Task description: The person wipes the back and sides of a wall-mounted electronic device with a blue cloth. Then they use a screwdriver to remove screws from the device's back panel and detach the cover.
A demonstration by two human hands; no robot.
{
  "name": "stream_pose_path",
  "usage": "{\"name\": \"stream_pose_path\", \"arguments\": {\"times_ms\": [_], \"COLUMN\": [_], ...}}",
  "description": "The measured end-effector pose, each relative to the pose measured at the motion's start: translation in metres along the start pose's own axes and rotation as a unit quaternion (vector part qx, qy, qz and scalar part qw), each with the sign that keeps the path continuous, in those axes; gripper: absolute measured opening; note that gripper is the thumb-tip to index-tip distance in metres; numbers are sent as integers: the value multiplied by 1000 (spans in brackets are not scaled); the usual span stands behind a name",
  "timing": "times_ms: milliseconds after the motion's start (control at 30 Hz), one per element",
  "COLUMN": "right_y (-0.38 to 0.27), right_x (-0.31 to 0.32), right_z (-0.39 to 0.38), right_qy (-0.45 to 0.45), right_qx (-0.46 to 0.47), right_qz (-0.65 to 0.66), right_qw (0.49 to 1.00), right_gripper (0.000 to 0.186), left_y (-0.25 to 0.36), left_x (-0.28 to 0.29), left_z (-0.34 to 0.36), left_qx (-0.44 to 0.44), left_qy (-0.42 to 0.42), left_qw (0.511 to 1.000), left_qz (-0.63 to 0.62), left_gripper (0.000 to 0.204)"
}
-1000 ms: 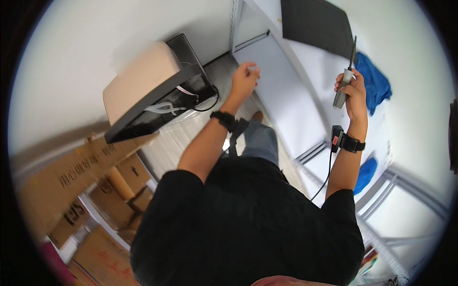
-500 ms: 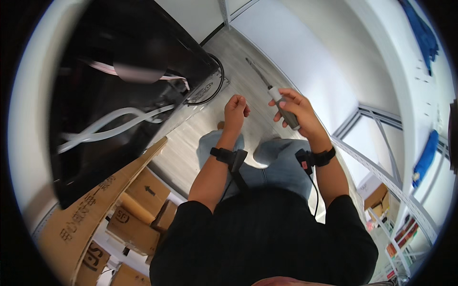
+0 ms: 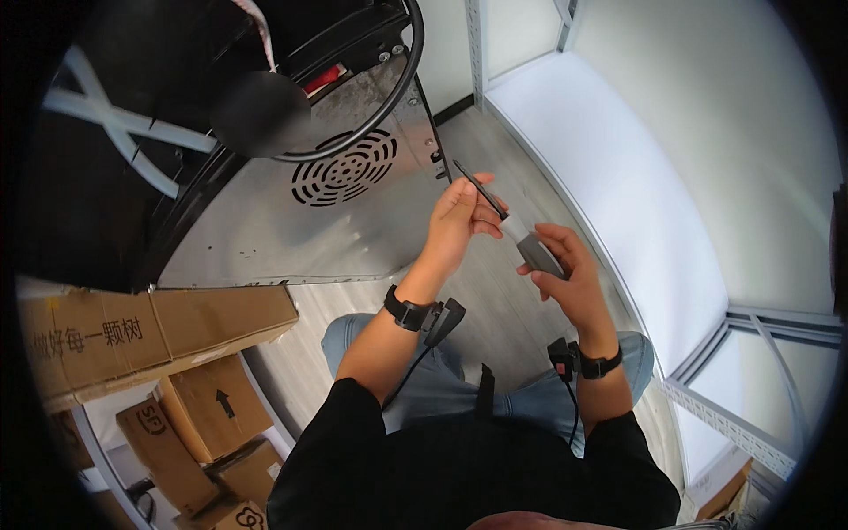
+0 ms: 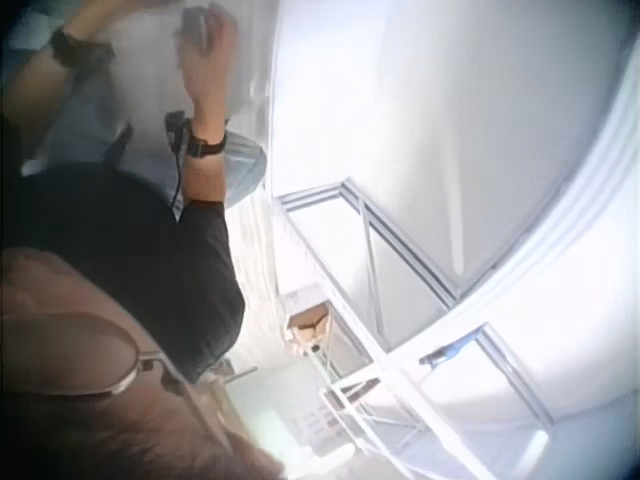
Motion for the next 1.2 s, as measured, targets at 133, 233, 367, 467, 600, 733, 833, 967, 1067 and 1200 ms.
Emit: {"name": "stream_pose_path", "arguments": {"times_ms": [133,233,367,467,600,733,833,967,1067,1200], "right_y": [-17,-46,-70,-78,-83,-83,-79,-80,-80,-79], "right_x": [5,4,-8,-21,-29,-28,-31,-32,-35,-35], "right_z": [-21,-42,-50,-52,-53,-53,-54,-55,-54,-55], "right_qy": [1,28,55,57,49,40,54,60,64,72], "right_qx": [69,172,291,306,313,300,307,295,277,287], "right_qz": [-11,2,-45,-6,10,17,8,25,28,30], "right_qw": [998,985,954,950,948,953,950,953,958,955], "right_gripper": [45,45,44,43,42,42,42,41,40,40], "left_y": [29,65,90,99,107,108,111,112,111,111], "left_x": [-15,-36,-51,-51,-45,-40,-41,-43,-41,-44], "left_z": [-4,-19,-26,-28,-32,-30,-32,-30,-29,-28], "left_qx": [-74,-104,-135,-162,-194,-193,-187,-199,-205,-195], "left_qy": [-2,-22,-18,-2,-25,-39,-38,-28,-17,-22], "left_qw": [997,994,990,985,978,978,980,978,977,978], "left_qz": [13,17,-36,-66,-77,-64,-59,-60,-54,-71], "left_gripper": [37,36,35,35,40,41,41,41,41,40]}}
Point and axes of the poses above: each hand's wrist, its own z-axis towards the middle knuckle, its own x-axis out of the back of the hand, y = z × x, the point moved 4 cm from there along z, towards the middle knuckle, and after that the axes turned 10 degrees about y, right-handed, at the moved point
